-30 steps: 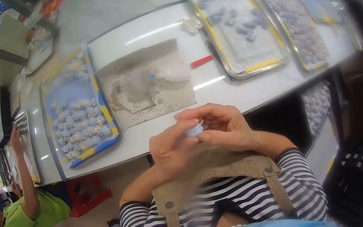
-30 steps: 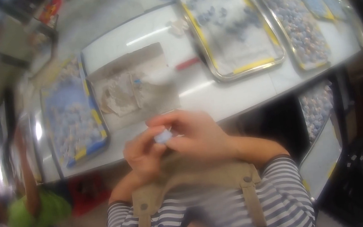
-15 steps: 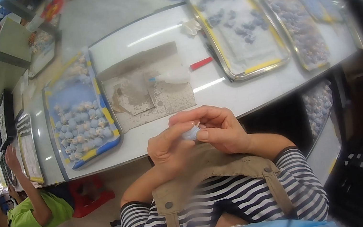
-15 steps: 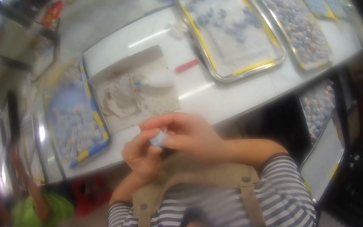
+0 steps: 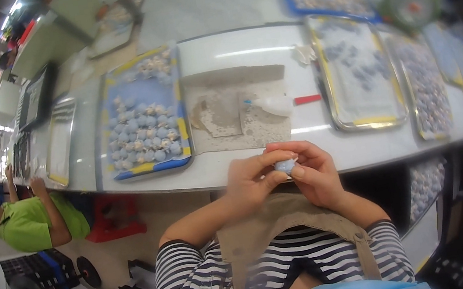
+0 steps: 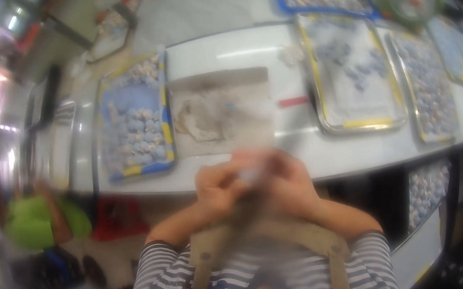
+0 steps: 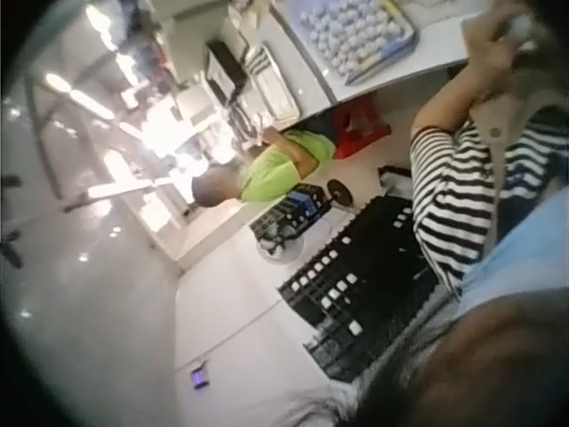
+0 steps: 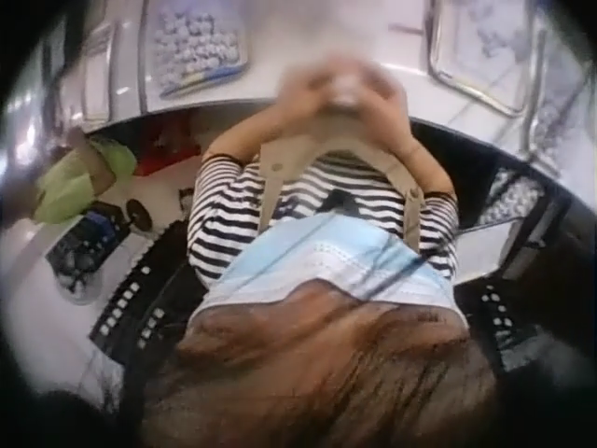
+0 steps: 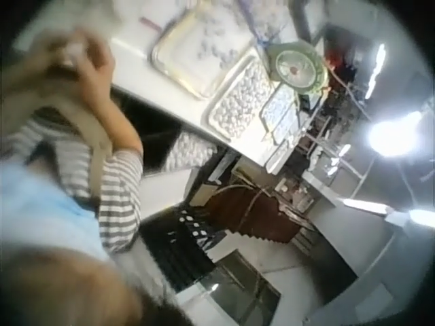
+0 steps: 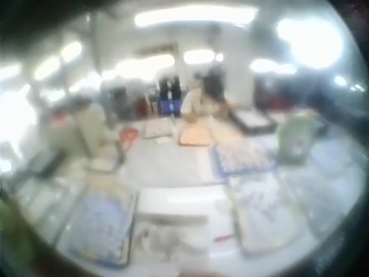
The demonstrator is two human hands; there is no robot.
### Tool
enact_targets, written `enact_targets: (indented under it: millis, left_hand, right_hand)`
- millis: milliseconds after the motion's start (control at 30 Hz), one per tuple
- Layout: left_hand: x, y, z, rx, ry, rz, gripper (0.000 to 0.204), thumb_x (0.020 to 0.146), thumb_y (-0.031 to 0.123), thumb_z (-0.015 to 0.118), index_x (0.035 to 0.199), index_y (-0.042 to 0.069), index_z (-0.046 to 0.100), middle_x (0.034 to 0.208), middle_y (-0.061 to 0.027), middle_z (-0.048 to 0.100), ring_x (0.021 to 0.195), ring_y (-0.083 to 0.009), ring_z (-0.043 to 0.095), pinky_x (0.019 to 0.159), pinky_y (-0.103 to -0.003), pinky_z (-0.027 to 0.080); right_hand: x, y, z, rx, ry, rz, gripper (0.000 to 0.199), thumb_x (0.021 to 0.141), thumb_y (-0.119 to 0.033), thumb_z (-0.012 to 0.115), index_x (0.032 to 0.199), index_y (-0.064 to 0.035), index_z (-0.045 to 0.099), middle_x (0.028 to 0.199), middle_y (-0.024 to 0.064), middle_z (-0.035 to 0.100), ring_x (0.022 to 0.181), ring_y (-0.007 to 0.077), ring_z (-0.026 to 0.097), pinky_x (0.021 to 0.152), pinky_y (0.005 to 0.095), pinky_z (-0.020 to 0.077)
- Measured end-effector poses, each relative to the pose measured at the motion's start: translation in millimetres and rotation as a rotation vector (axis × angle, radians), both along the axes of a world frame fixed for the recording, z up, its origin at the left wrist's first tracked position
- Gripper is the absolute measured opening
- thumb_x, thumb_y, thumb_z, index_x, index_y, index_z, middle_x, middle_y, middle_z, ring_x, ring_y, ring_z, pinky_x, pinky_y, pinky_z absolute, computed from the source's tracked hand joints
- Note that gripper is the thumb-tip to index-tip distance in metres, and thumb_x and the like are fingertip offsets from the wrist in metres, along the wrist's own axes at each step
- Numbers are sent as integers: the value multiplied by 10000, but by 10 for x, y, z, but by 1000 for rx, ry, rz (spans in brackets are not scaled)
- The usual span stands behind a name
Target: The person applies adhesive to small craft figurines using a squeeze bottle, presses the parts together by hand, and places the items onto a tray.
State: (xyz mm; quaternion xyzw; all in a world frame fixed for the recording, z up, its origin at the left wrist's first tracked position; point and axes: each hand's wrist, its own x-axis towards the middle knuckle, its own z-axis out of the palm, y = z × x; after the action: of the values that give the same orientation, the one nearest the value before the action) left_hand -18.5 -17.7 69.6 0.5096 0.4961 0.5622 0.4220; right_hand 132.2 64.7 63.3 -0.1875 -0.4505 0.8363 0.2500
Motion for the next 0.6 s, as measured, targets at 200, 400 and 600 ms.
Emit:
enact_targets:
  millis: [200, 400, 600]
  left_hand:
    - [-1181, -297, -192, -120, 604, 633, 279, 719, 87, 670, 994, 54, 630, 738, -51, 647, 600, -96, 564, 553, -228, 446]
    - [-2824, -451, -329, -357, 1208, 927, 286, 724, 287, 638, 925, 83, 644, 692, -104, 623, 623, -251, 599, 598, -356, 462]
    - [-4161, 258, -859, -266, 1390, 837, 234, 708, 239, 629, 871, 72, 607, 784, -149, 618, 780, -330, 588, 679, -402, 455]
  right_hand:
    - [-211, 3, -202, -16, -77, 15, 532, 783, -64, 566, 1269, -1, 358, 1266, 147, 438, 1185, 250, 419, 1005, 367, 317]
    - [-399, 59, -183, -45, -123, -77, 430, 799, -56, 539, 1208, 6, 423, 1182, 158, 506, 1124, 245, 479, 961, 347, 368]
    - [-830, 136, -255, 507, -519, -336, 226, 805, -90, 586, 1009, 8, 574, 867, 92, 626, 820, 156, 564, 754, 262, 419]
